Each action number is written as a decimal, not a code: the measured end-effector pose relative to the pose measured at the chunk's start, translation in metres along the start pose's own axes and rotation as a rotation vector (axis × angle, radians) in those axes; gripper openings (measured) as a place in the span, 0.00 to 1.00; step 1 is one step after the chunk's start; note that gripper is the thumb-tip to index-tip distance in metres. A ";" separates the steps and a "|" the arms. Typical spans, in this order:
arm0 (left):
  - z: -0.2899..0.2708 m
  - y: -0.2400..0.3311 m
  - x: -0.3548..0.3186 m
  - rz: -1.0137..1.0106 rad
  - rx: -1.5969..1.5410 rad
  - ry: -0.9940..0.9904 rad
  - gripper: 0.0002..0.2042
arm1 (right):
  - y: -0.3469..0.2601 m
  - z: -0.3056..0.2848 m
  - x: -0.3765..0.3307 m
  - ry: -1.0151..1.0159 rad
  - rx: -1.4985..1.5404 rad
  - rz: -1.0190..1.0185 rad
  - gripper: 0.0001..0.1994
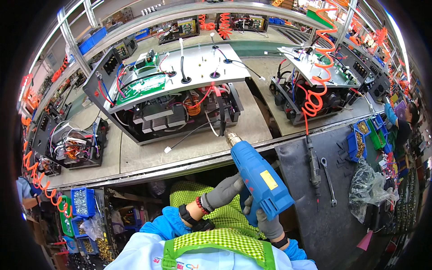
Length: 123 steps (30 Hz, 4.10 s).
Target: The recorder is assembling internal components of an electronic inverter on a factory assembly line, including wiring and housing adjustment.
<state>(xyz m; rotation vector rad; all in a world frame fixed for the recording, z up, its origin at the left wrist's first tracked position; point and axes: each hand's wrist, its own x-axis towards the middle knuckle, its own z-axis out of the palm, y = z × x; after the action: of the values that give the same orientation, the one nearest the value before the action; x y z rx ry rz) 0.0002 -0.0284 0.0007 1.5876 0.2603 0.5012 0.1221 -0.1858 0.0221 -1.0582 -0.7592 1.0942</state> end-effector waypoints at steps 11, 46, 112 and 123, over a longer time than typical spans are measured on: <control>0.004 -0.006 -0.003 -0.074 -0.057 -0.021 0.34 | 0.007 -0.012 -0.004 -0.061 0.044 -0.003 0.31; 0.010 -0.012 -0.006 -0.012 -0.075 0.045 0.33 | 0.010 -0.011 -0.007 -0.031 0.007 0.036 0.32; -0.066 -0.063 0.072 -0.082 -1.370 0.465 0.10 | -0.017 -0.002 0.007 -0.018 0.065 0.009 0.31; -0.071 -0.054 0.065 -0.157 -1.131 0.498 0.08 | -0.017 0.002 0.007 0.017 0.046 0.009 0.31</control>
<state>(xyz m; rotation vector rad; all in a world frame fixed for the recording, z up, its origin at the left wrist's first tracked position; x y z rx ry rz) 0.0315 0.0688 -0.0407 0.3276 0.3784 0.7373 0.1283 -0.1800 0.0387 -1.0319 -0.7135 1.1046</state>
